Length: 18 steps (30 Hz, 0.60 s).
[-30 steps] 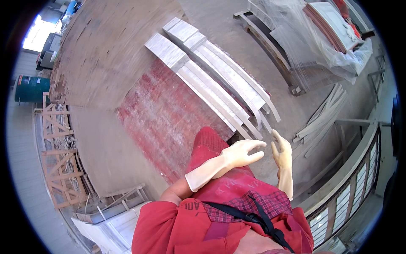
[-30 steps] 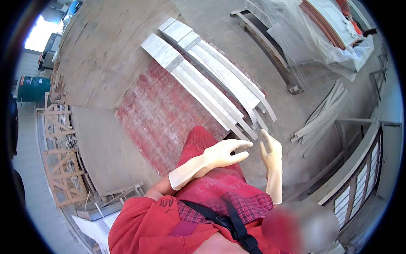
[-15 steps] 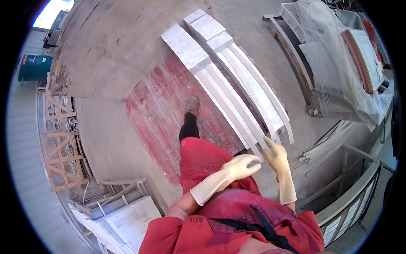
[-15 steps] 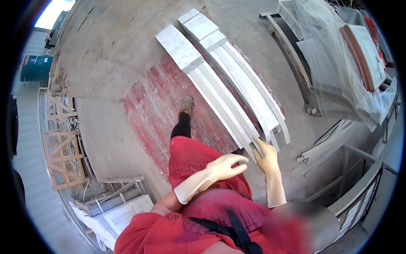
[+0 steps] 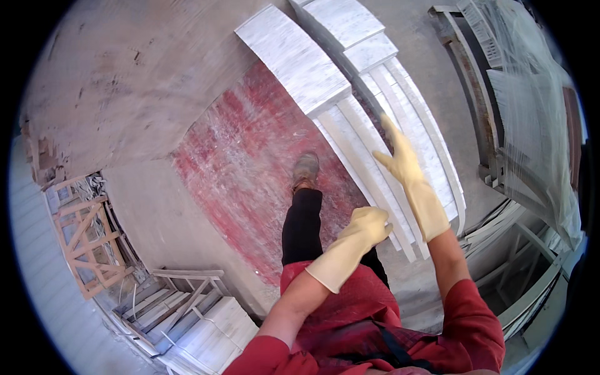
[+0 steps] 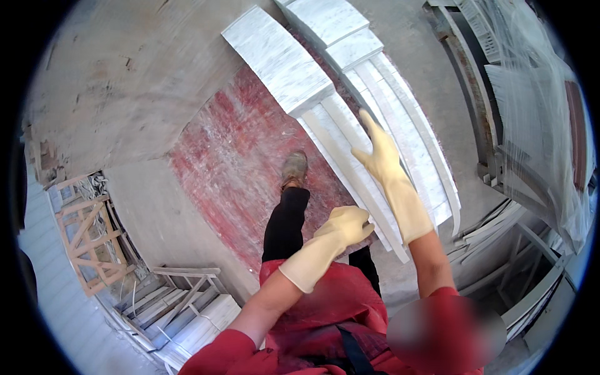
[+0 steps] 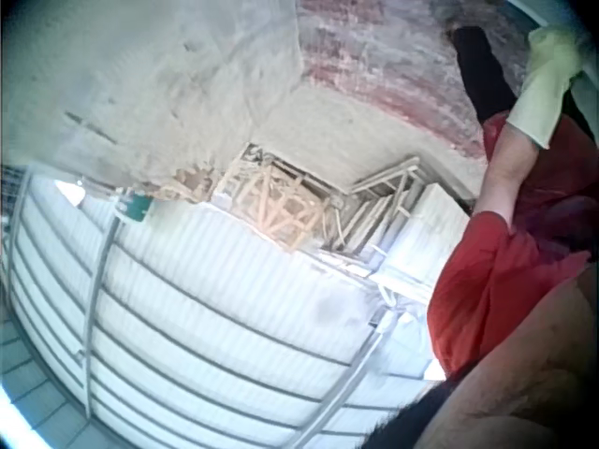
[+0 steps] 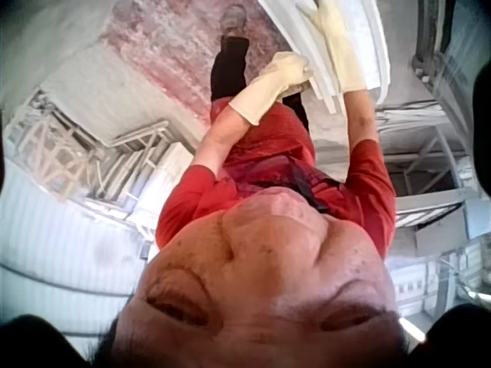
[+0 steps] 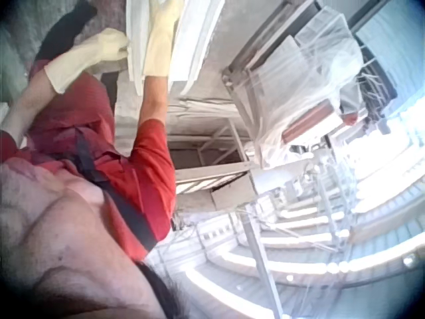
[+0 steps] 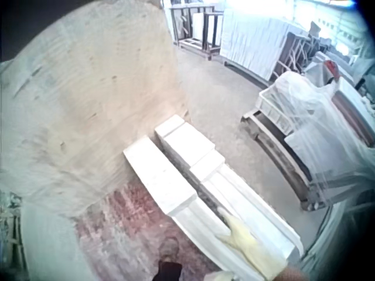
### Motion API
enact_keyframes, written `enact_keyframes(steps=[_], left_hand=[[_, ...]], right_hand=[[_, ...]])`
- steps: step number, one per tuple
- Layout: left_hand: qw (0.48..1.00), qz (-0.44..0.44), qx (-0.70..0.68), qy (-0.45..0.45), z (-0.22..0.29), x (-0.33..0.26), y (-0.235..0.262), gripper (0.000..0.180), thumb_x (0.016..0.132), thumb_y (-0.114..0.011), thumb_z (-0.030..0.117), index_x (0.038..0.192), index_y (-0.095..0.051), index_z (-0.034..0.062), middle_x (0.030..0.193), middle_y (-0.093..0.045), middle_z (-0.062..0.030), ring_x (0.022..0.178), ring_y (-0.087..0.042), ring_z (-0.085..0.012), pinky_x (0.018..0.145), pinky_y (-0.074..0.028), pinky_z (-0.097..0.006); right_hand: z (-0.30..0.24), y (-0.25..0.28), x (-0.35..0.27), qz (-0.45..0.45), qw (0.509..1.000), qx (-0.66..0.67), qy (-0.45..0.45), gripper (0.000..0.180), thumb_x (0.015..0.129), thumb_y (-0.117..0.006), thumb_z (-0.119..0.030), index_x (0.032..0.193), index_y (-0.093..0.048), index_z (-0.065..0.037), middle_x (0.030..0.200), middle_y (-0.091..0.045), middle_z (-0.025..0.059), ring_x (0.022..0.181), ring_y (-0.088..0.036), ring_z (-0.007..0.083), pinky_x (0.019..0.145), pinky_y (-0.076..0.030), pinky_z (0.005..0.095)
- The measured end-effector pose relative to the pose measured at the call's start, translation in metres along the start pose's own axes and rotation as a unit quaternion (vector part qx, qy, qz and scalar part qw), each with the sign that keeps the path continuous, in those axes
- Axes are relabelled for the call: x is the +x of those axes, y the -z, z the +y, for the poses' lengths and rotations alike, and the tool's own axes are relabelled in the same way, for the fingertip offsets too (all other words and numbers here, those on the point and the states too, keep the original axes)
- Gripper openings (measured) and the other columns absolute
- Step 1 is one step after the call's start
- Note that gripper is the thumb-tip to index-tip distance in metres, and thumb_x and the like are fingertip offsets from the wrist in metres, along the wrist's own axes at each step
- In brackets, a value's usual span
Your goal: The person picks up rectangular white tiles from a stack on the floor and places them one by one onto a large metal mesh conveyor belt. The tiles are arranged in neat rows on the belt, which appears to be part of a drying or processing line.
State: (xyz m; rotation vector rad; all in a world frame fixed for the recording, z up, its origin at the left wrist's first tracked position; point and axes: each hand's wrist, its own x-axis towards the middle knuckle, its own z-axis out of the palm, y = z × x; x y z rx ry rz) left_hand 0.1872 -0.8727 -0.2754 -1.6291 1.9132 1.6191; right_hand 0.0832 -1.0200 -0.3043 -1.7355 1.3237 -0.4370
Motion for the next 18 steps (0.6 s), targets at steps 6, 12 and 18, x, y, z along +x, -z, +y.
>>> enact_keyframes(steps=[6,12,18], left_hand=[[0.996,0.059,-0.041,-0.044,-0.020,0.017,0.037,0.034,0.100,-0.067,0.039,0.105,-0.078,0.0068,0.102,-0.078,-0.0166,0.102,-0.074,-0.0390,0.092,-0.052,-0.055],[0.996,0.047,-0.065,-0.046,-0.026,0.005,0.057,0.032,0.101,-0.069,0.038,0.114,-0.075,0.0092,0.104,-0.074,-0.0142,0.105,-0.071,-0.0356,0.096,-0.048,-0.054],[0.990,0.070,-0.100,-0.066,-0.031,-0.005,0.066,0.032,0.099,-0.070,0.037,0.114,-0.073,0.0081,0.103,-0.074,-0.0145,0.103,-0.072,-0.0351,0.093,-0.049,-0.053]], right_hand=[[0.000,-0.065,0.154,0.035,0.985,-0.145,0.088,0.112,0.073,-0.093,-0.005,0.169,-0.036,-0.011,0.157,-0.059,0.0230,0.140,-0.060,0.0421,0.118,-0.051,0.0439],[-0.002,-0.090,0.223,-0.041,0.984,-0.100,0.140,0.114,0.069,-0.092,0.004,0.168,-0.038,-0.014,0.162,-0.054,0.0175,0.147,-0.055,0.0359,0.123,-0.048,0.0394],[-0.005,-0.100,0.222,-0.061,0.994,-0.016,0.094,0.115,0.067,-0.091,0.010,0.168,-0.042,-0.012,0.164,-0.054,0.0157,0.154,-0.048,0.0317,0.130,-0.039,0.0400]])
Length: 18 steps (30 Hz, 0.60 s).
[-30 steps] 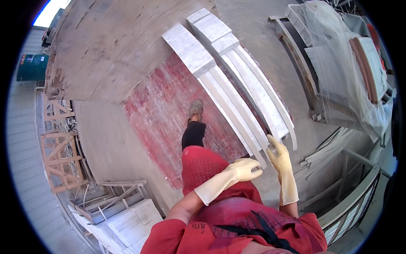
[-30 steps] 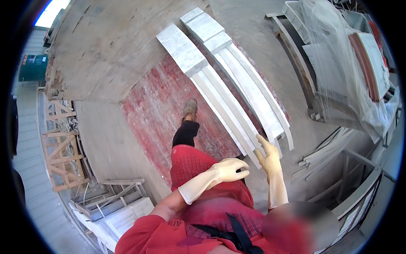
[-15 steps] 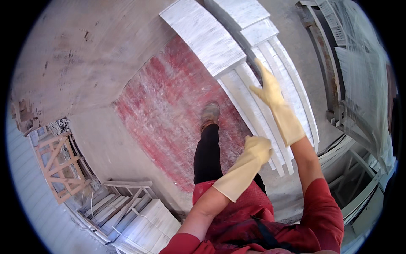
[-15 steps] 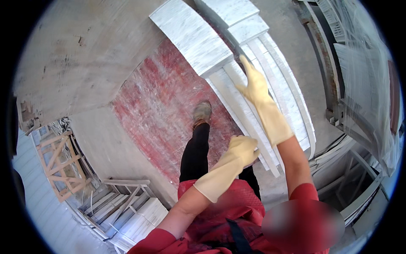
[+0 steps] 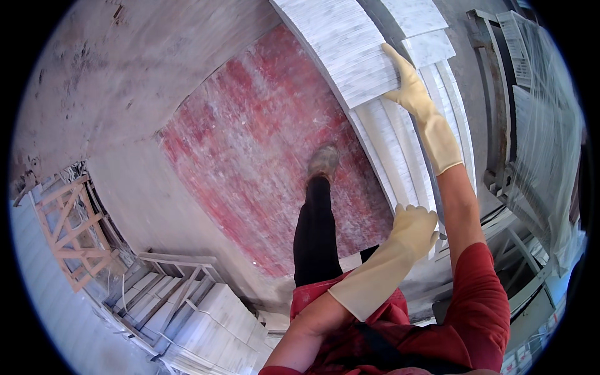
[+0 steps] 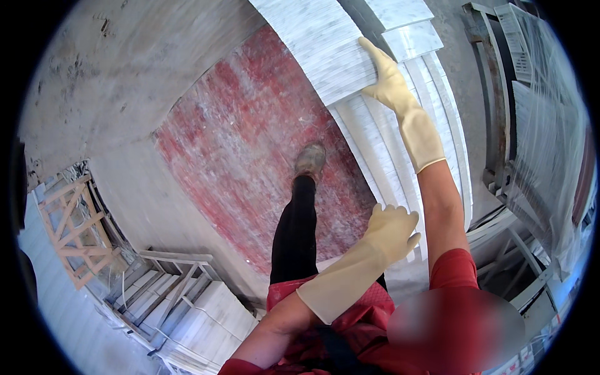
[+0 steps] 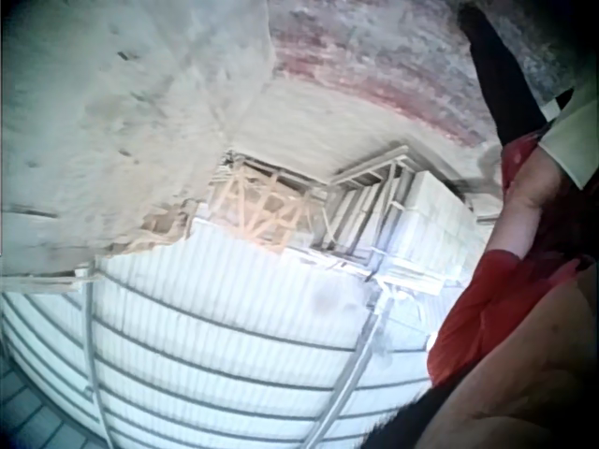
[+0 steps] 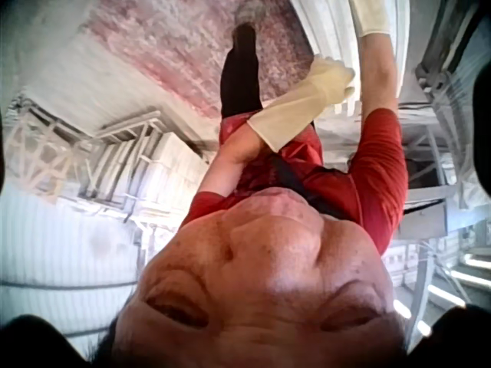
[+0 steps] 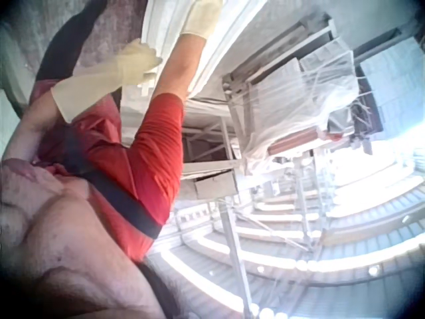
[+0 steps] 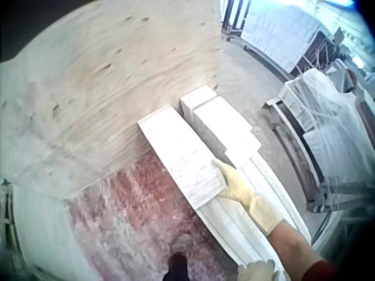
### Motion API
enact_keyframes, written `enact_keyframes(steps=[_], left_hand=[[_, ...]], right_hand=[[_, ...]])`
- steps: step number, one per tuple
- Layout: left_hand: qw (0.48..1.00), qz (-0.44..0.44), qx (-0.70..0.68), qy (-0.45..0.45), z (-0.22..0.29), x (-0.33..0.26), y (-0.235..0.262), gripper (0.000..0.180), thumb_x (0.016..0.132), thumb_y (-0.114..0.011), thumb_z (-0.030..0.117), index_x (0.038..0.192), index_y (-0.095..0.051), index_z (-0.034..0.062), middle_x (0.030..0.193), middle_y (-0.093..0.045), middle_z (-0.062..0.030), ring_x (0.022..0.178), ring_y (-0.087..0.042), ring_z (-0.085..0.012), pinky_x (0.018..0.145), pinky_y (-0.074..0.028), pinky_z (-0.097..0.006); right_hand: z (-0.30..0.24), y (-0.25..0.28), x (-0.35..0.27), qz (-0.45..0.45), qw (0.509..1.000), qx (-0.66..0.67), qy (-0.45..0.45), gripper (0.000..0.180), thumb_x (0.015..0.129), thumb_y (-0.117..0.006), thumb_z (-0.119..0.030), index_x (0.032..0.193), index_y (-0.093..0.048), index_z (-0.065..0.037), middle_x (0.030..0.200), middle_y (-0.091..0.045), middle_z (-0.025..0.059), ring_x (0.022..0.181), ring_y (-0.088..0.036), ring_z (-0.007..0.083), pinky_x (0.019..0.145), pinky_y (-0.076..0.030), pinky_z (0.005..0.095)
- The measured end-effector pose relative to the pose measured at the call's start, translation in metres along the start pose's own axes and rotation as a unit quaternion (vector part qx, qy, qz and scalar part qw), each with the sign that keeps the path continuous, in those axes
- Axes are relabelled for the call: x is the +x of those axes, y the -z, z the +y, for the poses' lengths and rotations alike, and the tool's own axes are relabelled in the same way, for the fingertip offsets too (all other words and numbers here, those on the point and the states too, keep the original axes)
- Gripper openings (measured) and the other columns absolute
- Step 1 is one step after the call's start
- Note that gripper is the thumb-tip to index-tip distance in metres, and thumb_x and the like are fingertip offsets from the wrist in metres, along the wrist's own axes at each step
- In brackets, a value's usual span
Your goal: The person picks up rectangular white tiles from a stack on the floor and places them one by one onto a large metal mesh conveyor belt. The tiles are arranged in neat rows on the belt, which appears to be part of a drying or processing line.
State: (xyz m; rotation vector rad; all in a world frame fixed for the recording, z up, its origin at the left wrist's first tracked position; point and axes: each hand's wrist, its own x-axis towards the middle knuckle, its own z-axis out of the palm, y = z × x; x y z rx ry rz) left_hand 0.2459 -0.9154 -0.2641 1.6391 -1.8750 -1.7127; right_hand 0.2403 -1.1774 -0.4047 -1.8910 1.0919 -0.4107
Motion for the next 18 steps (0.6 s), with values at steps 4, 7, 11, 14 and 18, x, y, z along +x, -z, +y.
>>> enact_keyframes(steps=[4,7,11,14,18], left_hand=[[0.999,0.002,-0.037,-0.012,0.003,-0.001,0.002,0.032,0.097,-0.072,0.035,0.114,-0.072,0.0076,0.100,-0.074,-0.0144,0.099,-0.072,-0.0362,0.089,-0.051,-0.052],[0.998,0.031,-0.053,-0.027,0.004,-0.001,0.000,0.033,0.096,-0.073,0.034,0.114,-0.071,0.0069,0.098,-0.074,-0.0147,0.097,-0.072,-0.0369,0.087,-0.051,-0.052],[0.996,0.054,-0.057,-0.032,0.002,0.001,-0.003,0.035,0.095,-0.074,0.035,0.115,-0.071,0.0065,0.097,-0.074,-0.0150,0.097,-0.072,-0.0372,0.087,-0.051,-0.053],[0.997,0.048,-0.049,-0.020,-0.002,0.005,-0.007,0.036,0.095,-0.074,0.037,0.115,-0.070,0.0072,0.097,-0.074,-0.0145,0.097,-0.072,-0.0371,0.088,-0.050,-0.052],[0.997,0.065,-0.043,-0.014,0.001,0.003,-0.016,0.036,0.095,-0.074,0.040,0.113,-0.069,0.0085,0.098,-0.074,-0.0137,0.097,-0.073,-0.0364,0.087,-0.050,-0.052]], right_hand=[[-0.010,0.002,-0.010,0.007,0.999,-0.035,-0.032,0.115,0.065,-0.092,0.010,0.167,-0.044,-0.012,0.163,-0.055,0.0181,0.153,-0.049,0.0329,0.129,-0.039,0.0408],[0.000,-0.004,-0.030,0.028,0.998,-0.045,-0.021,0.114,0.066,-0.092,0.006,0.167,-0.044,-0.014,0.157,-0.058,0.0204,0.149,-0.053,0.0370,0.125,-0.045,0.0423],[0.007,-0.001,-0.044,-0.001,0.987,-0.161,-0.023,0.115,0.068,-0.095,-0.002,0.168,-0.041,-0.017,0.154,-0.060,0.0199,0.142,-0.059,0.0380,0.119,-0.050,0.0434],[-0.027,0.002,-0.040,-0.063,0.910,-0.407,0.041,0.116,0.070,-0.096,-0.010,0.169,-0.037,-0.019,0.154,-0.059,0.0173,0.133,-0.064,0.0355,0.112,-0.054,0.0446],[-0.043,-0.013,-0.013,-0.179,0.816,-0.524,0.168,0.119,0.067,-0.098,-0.015,0.169,-0.036,-0.019,0.150,-0.061,0.0171,0.126,-0.068,0.0355,0.107,-0.057,0.0474]])
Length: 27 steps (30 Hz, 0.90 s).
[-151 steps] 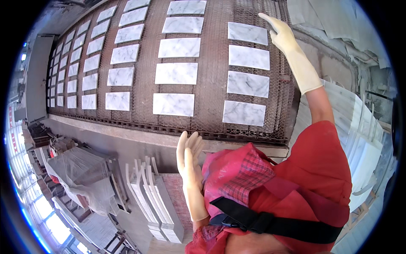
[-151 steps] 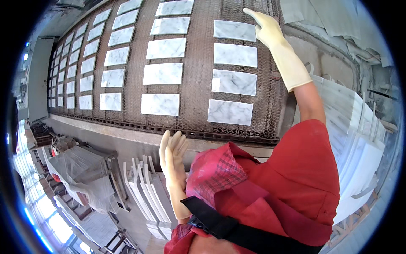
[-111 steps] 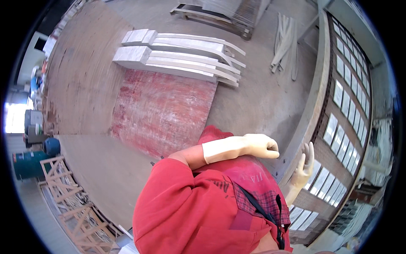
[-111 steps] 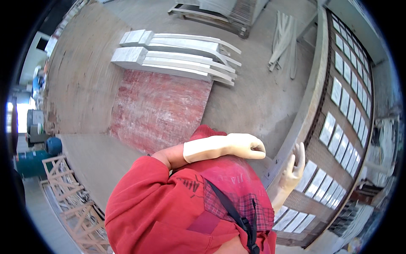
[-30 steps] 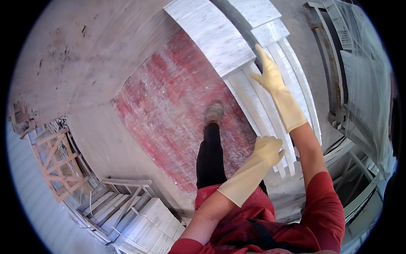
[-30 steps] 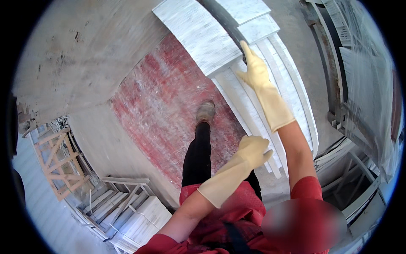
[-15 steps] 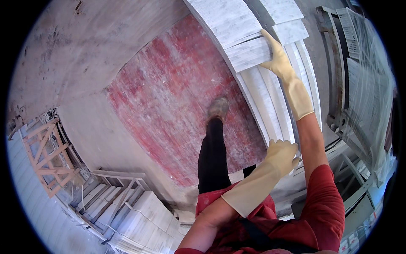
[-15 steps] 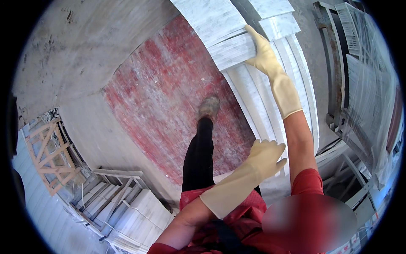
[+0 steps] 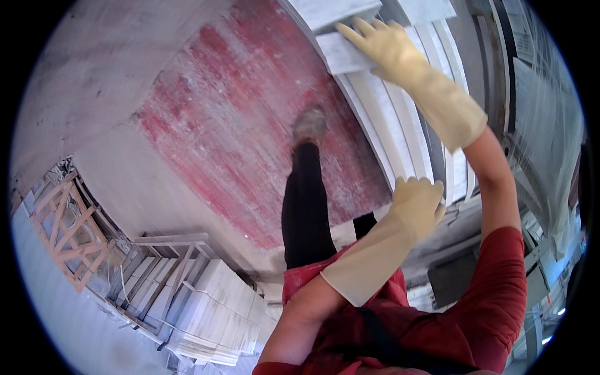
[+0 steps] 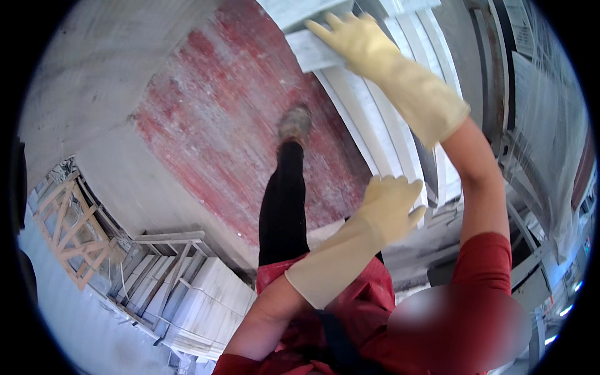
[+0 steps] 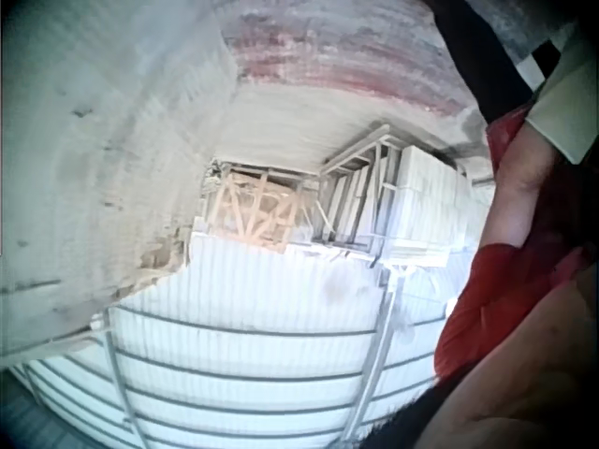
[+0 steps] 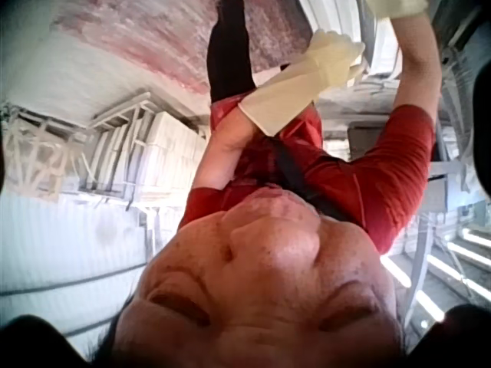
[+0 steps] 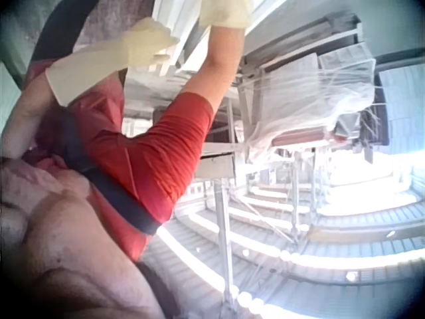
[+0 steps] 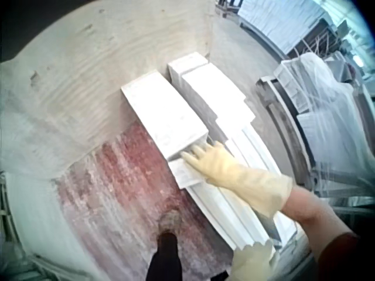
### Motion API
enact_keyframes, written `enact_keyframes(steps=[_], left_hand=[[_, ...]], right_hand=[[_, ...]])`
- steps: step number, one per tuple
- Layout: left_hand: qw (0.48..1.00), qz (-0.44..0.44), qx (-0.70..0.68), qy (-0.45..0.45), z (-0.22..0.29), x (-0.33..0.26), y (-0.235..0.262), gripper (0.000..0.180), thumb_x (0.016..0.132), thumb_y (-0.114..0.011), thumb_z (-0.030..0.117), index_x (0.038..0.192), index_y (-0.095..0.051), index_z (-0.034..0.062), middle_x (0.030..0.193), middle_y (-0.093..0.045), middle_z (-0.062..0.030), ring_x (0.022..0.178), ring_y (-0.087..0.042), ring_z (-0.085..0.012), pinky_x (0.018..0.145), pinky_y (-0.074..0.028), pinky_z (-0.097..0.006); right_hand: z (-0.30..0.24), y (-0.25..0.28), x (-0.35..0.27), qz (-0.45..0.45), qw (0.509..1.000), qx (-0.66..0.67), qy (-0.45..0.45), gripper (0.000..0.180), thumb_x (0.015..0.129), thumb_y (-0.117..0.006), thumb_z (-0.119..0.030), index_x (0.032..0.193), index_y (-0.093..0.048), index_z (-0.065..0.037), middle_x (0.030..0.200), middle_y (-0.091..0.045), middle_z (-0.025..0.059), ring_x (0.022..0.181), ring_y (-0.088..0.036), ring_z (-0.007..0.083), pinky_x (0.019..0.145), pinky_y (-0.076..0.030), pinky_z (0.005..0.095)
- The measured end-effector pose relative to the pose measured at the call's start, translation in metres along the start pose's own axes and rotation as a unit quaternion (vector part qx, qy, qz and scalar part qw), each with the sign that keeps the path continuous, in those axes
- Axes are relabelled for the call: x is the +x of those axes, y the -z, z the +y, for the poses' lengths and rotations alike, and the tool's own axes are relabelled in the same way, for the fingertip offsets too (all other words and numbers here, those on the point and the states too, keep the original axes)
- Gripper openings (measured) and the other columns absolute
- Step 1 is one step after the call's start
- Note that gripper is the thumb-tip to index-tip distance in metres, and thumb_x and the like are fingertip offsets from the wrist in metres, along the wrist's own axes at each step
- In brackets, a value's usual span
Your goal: The person picks up rectangular white tiles from a stack on the floor and places them one by one onto a large metal mesh conveyor belt. The tiles are arranged in neat rows on the belt, which appears to be part of a drying or processing line.
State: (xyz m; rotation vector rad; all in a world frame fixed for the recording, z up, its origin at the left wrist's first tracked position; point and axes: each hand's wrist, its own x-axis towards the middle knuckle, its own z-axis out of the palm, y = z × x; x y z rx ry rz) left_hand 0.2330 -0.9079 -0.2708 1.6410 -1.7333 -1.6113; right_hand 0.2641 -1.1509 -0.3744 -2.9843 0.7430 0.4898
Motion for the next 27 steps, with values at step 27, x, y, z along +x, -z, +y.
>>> enact_keyframes(steps=[27], left_hand=[[0.913,-0.378,0.150,-0.035,0.032,-0.022,-0.136,0.037,0.099,-0.072,0.042,0.122,-0.075,0.0131,0.116,-0.078,-0.0090,0.112,-0.074,-0.0327,0.093,-0.052,-0.054]], right_hand=[[-0.056,-0.116,-0.363,-0.382,0.844,0.371,0.065,0.125,0.050,-0.099,-0.012,0.164,-0.048,-0.014,0.117,-0.073,0.0214,0.112,-0.071,0.0420,0.098,-0.056,0.0491]])
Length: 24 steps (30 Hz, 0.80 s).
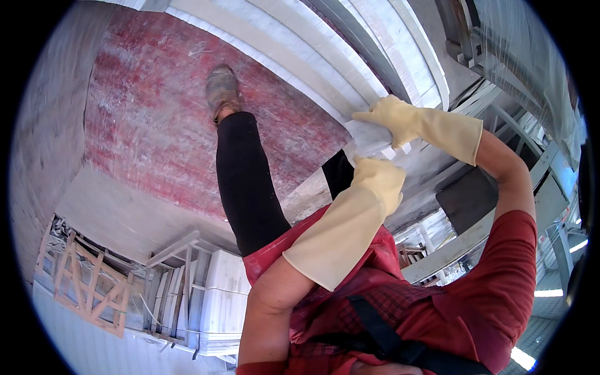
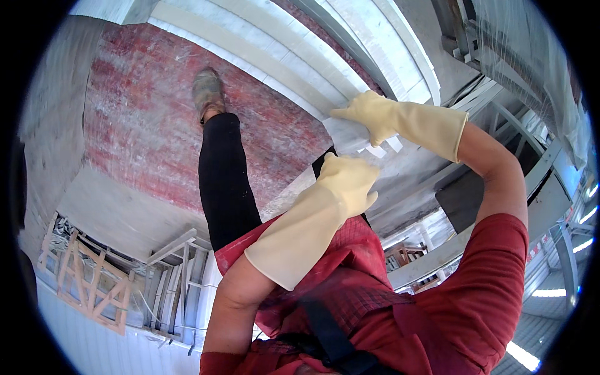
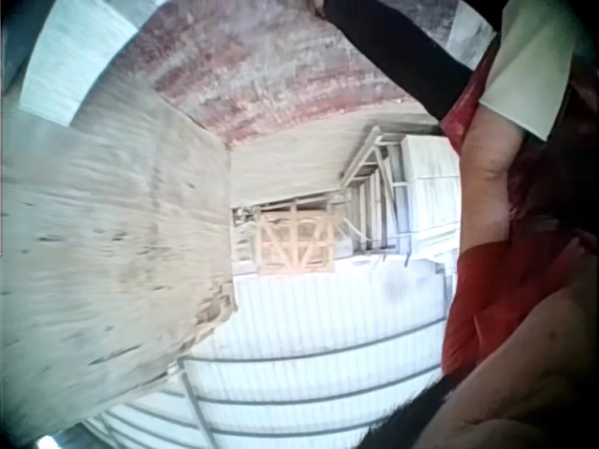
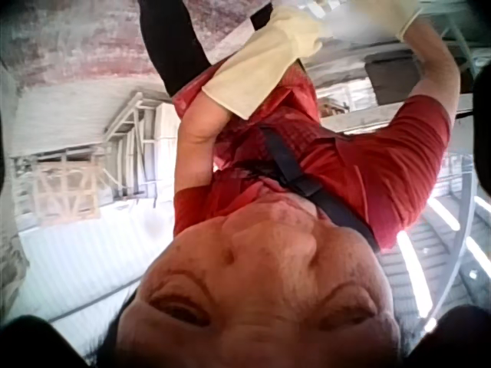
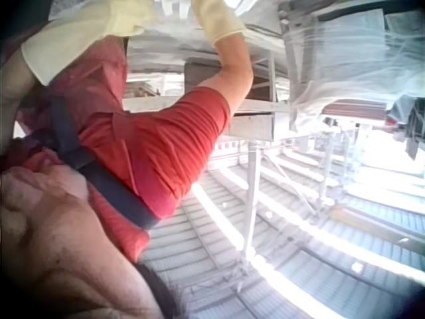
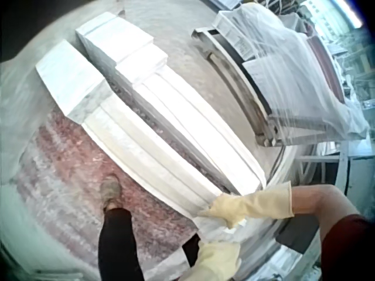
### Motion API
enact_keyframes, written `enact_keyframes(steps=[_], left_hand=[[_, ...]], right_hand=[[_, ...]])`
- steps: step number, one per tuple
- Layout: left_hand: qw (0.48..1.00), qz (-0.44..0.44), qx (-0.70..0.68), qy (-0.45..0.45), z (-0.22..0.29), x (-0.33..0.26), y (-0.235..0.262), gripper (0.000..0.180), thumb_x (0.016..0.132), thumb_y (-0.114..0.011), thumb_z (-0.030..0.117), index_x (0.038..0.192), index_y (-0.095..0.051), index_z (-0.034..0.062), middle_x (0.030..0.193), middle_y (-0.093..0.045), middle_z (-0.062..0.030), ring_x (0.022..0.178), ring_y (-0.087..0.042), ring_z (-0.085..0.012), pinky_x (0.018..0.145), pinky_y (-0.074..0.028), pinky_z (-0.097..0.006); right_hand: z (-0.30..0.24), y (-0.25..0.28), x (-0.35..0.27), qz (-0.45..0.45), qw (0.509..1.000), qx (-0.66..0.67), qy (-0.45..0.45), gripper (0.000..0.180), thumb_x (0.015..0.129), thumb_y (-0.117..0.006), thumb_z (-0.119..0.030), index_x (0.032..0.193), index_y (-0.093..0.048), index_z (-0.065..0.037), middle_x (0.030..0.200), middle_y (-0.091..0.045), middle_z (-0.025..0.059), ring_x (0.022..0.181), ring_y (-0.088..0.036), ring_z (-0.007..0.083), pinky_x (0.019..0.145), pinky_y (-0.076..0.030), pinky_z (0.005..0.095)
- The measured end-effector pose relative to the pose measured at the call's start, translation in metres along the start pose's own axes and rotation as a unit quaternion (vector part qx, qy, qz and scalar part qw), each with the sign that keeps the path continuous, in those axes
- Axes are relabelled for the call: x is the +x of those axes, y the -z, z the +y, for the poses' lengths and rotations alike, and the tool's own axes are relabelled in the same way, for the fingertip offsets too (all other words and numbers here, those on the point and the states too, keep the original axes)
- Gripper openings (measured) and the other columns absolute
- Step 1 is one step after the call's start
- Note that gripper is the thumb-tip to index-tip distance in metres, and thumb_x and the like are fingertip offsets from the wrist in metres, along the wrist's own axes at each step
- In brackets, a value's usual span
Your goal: The person picks up rectangular white tiles from a stack on the floor and places them one by one onto a large metal mesh conveyor belt. The tiles are arranged in neat rows on the belt, which appears to be part of a drying or processing line.
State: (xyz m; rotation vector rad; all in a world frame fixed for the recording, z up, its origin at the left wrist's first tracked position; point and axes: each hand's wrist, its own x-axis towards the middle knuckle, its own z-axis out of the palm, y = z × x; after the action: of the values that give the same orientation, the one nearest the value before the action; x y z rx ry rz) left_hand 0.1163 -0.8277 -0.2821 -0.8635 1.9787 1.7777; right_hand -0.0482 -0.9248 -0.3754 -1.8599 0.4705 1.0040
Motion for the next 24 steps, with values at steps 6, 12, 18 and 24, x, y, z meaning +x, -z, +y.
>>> enact_keyframes(steps=[6,12,18,24], left_hand=[[1.000,0.021,-0.001,0.003,-0.005,0.019,-0.021,0.037,0.099,-0.072,0.042,0.122,-0.075,0.0136,0.117,-0.078,-0.0091,0.112,-0.073,-0.0328,0.092,-0.052,-0.054],[1.000,-0.022,0.011,0.014,0.003,0.026,-0.017,0.036,0.099,-0.071,0.042,0.120,-0.076,0.0134,0.118,-0.078,-0.0093,0.113,-0.073,-0.0324,0.095,-0.051,-0.054],[1.000,0.008,0.001,0.022,-0.001,0.024,-0.003,0.034,0.097,-0.073,0.041,0.118,-0.077,0.0141,0.116,-0.078,-0.0096,0.114,-0.073,-0.0320,0.094,-0.049,-0.054],[0.996,0.082,-0.013,0.017,-0.013,0.001,0.022,0.033,0.096,-0.073,0.040,0.118,-0.078,0.0146,0.113,-0.079,-0.0083,0.112,-0.074,-0.0315,0.090,-0.049,-0.053]], right_hand=[[0.033,-0.024,0.000,0.036,0.998,0.022,0.053,0.121,0.048,-0.097,-0.012,0.160,-0.051,-0.009,0.127,-0.069,0.0188,0.117,-0.067,0.0421,0.101,-0.053,0.0499],[0.052,-0.042,-0.003,0.195,0.970,0.045,0.135,0.096,0.056,-0.084,0.000,0.149,-0.060,-0.005,0.131,-0.069,0.0191,0.118,-0.067,0.0438,0.101,-0.054,0.0508],[0.022,-0.025,0.000,0.171,0.983,-0.041,0.056,0.076,0.067,-0.074,0.004,0.142,-0.064,-0.006,0.129,-0.071,0.0163,0.114,-0.069,0.0415,0.099,-0.056,0.0492],[-0.027,0.059,0.007,0.178,0.978,-0.073,0.081,0.078,0.069,-0.077,0.003,0.145,-0.062,-0.007,0.129,-0.070,0.0187,0.112,-0.070,0.0422,0.099,-0.057,0.0486]])
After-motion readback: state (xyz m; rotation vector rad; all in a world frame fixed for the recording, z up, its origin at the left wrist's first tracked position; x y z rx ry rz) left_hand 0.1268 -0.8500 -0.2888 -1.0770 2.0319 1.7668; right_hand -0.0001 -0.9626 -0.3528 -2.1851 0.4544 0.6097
